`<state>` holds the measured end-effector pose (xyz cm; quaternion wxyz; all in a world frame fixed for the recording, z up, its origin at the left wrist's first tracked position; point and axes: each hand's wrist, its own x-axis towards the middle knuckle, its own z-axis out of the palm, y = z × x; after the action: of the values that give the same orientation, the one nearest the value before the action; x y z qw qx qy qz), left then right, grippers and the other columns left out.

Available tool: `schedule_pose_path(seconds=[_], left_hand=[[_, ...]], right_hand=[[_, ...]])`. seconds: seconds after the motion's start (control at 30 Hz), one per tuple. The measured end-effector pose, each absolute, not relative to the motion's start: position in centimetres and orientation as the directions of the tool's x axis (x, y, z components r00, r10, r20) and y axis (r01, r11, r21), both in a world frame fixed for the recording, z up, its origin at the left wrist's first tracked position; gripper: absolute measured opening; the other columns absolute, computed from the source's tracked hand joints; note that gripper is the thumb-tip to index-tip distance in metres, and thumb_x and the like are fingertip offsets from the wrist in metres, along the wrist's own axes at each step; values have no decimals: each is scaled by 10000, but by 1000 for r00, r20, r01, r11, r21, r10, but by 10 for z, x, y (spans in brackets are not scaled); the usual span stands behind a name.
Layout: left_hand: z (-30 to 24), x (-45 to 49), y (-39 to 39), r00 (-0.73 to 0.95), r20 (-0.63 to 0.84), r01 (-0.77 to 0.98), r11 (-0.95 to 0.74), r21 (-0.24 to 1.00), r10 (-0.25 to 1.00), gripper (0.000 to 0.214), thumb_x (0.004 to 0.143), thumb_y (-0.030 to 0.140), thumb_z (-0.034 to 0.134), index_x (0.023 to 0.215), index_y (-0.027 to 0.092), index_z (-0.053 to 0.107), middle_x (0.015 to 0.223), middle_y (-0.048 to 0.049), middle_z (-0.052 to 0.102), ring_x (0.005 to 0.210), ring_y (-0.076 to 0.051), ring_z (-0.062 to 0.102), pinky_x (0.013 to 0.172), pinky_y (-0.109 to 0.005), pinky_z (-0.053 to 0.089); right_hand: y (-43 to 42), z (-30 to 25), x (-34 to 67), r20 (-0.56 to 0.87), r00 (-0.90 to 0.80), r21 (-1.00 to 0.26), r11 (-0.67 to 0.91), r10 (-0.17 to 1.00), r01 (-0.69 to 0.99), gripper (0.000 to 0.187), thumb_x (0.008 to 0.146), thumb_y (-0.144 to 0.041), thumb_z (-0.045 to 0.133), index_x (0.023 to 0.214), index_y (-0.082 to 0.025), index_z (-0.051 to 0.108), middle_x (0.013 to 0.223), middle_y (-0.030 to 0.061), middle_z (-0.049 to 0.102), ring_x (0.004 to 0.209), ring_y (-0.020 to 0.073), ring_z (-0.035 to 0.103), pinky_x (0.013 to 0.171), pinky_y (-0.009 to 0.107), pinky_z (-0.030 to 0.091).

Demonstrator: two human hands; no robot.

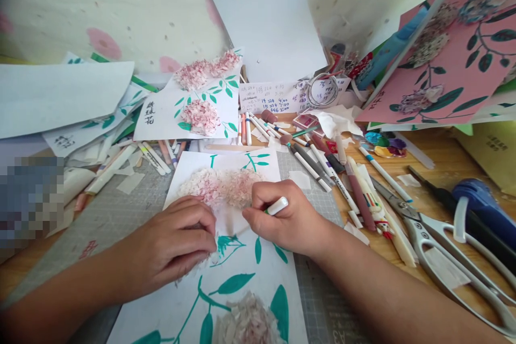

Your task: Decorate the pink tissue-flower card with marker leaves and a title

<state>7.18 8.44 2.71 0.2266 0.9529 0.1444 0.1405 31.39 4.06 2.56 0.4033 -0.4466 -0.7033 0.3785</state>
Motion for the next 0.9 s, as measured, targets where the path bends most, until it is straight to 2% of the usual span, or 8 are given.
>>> schedule_pose_path(seconds=[0.37, 0.9], left_hand=[[25, 71, 85, 923, 174, 218, -840, 496, 342, 168, 944, 110, 514, 843, 184, 626, 917, -33, 571, 869, -179, 500, 874, -339, 376], [25, 71, 85, 924, 185, 209, -847, 488, 334, 182, 954, 127, 503, 832, 177, 628, 899, -39, 547, 878, -185, 475, 858, -323, 366]], right_hand=[[42, 26, 317, 249, -284, -873, 341, 926, 349, 328, 842, -214, 580, 548, -208, 434, 514, -26, 517, 477, 97, 471, 470, 227, 368], [40, 28, 320, 266, -312, -868, 367, 912, 335, 328, 833, -179, 577, 546, -210, 423, 501, -33, 490, 457, 91, 435, 448, 222, 352]])
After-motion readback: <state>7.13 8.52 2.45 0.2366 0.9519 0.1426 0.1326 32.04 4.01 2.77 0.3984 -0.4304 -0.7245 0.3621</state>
